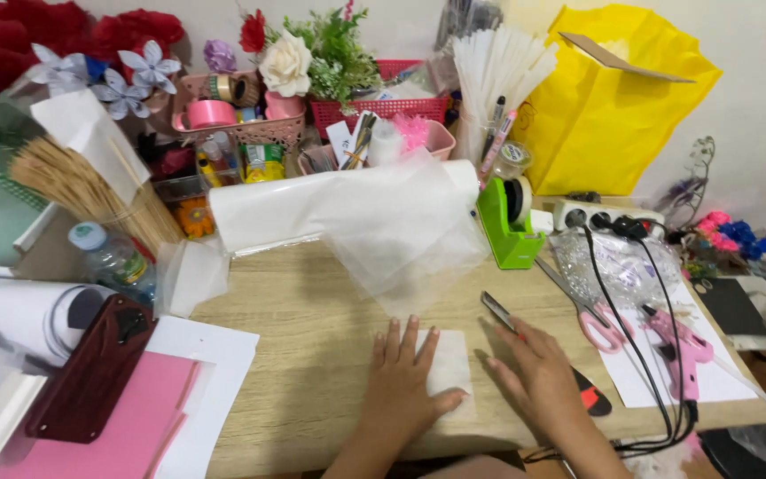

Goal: The person unrolls a sheet of white translucent material on a wooden table and smooths it out. They use a utility knife to cut the material into smaller rectangular pieces, repeating the process multiple times.

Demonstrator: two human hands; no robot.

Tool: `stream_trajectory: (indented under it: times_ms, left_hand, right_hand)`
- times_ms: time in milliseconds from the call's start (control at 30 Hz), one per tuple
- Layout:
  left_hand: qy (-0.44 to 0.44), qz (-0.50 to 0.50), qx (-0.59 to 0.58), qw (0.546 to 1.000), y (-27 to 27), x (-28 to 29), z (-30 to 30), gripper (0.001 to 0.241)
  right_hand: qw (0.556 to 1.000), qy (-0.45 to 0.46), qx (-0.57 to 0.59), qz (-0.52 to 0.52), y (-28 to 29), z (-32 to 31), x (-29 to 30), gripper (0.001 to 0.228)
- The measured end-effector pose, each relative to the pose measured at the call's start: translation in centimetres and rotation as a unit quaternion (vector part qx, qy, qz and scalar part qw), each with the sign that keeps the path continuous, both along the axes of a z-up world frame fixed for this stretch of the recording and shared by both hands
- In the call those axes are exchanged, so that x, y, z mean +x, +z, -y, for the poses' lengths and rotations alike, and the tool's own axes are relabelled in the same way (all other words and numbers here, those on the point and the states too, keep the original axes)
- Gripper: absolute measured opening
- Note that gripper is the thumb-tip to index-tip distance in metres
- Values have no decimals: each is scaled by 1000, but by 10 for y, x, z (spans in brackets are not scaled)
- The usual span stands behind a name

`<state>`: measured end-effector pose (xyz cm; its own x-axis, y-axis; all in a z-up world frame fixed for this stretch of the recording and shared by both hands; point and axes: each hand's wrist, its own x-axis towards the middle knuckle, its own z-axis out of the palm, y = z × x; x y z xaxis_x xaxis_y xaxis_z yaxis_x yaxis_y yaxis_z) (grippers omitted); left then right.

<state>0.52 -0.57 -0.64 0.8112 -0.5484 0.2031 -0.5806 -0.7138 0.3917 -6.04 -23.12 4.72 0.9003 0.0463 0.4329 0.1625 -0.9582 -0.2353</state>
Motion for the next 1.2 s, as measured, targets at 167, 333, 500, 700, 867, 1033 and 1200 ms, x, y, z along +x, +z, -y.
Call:
stream_trajectory:
  times_ms: [167, 333, 500, 700, 867, 1033, 1200]
  left_hand:
    - [-20, 36, -54, 998, -4, -2, -4, 100]
    - [26, 252, -47, 966, -27, 6, 0, 99]
    - [39, 337, -113, 934, 0, 4, -5, 96]
    - [65, 188, -247, 948, 27, -11, -18, 93]
    - [134, -21, -368, 920, 57, -15, -55, 96]
    - [184, -293, -417, 840, 87, -11, -85, 110]
    - [198, -209, -454, 843, 86, -4, -115, 17]
  right_hand:
    - [994, 65, 44, -77, -50, -12, 47, 67]
    - [978, 3, 97, -185, -66, -7, 69, 51]
    - [935, -76, 218, -267, -39, -36, 59, 20]
    - [882, -29, 423, -204, -49, -31, 60, 43]
    - [826, 48, 535, -173, -59, -23, 81, 40]
    - [825, 103, 530, -167, -31, -58, 101, 37]
    - [803, 157, 547, -178, -7, -100, 118, 32]
